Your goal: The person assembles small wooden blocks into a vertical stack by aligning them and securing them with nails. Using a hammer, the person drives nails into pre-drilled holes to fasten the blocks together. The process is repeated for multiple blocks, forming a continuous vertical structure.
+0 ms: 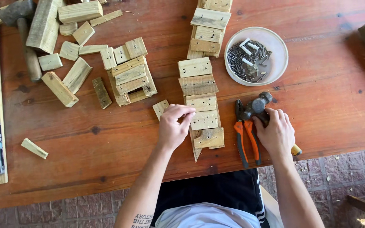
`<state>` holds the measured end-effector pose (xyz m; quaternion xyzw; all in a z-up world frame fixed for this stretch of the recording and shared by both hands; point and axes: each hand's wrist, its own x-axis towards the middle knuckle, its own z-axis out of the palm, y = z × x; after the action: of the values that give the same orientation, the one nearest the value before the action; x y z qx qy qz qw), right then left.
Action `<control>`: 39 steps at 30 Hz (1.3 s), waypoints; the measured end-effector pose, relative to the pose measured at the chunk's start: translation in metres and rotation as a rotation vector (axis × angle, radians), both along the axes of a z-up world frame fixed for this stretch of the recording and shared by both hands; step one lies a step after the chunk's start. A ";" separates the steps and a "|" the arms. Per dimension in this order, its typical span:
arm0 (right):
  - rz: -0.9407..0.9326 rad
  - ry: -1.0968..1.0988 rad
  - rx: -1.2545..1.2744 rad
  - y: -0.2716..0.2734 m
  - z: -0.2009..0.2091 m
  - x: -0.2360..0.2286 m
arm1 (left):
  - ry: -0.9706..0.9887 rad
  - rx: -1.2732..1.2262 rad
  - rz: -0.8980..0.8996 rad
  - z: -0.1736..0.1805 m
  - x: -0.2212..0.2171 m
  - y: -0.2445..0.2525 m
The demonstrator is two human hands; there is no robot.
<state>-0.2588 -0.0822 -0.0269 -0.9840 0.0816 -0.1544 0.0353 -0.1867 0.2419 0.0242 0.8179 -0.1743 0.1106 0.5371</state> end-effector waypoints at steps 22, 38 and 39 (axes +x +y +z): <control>-0.017 0.016 -0.007 0.003 0.001 0.000 | 0.187 0.434 -0.181 -0.001 0.009 -0.001; -0.004 0.013 -0.024 0.003 0.002 0.001 | -0.088 0.724 -0.249 -0.005 0.014 -0.005; -0.004 0.010 -0.027 0.002 0.002 0.001 | -0.090 0.727 -0.249 -0.003 0.013 -0.006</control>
<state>-0.2583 -0.0797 -0.0253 -0.9850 0.0818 -0.1504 0.0212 -0.1738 0.2362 0.0208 0.9219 -0.3236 0.0112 0.2130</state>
